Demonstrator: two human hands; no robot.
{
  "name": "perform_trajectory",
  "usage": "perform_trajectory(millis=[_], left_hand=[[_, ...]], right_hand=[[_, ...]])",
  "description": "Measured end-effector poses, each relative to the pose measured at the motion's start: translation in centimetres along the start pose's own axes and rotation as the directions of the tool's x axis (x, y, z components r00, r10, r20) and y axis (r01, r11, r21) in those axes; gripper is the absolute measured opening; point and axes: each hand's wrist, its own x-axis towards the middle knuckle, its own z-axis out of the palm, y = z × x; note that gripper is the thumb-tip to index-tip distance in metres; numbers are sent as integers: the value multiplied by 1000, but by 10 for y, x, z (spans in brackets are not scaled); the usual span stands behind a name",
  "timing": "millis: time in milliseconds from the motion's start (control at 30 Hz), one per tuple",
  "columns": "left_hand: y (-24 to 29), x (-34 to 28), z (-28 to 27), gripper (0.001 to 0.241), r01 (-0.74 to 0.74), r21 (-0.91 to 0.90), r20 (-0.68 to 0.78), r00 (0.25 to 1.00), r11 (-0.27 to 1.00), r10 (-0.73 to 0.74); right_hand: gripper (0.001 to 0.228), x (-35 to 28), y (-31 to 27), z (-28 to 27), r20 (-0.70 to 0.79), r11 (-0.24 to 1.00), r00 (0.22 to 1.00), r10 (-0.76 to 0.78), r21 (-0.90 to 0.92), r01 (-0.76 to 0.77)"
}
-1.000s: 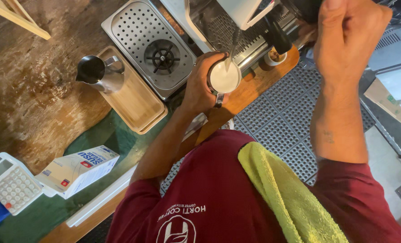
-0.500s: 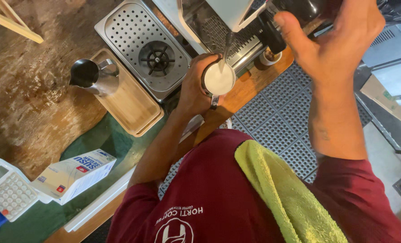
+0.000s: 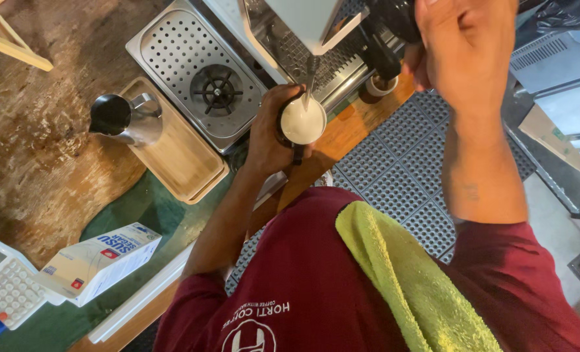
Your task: The person prepares an espresso shot and steams milk using an espresso machine, then pours the milk into a cup of coffee to create latte art.
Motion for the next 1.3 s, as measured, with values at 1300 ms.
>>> perform_trajectory(millis=[1300], left_hand=[[17, -39, 77, 82, 271, 254, -482, 868, 928, -121]], right_hand=[[35, -112, 419, 77, -102, 986, 985, 137, 114, -126]])
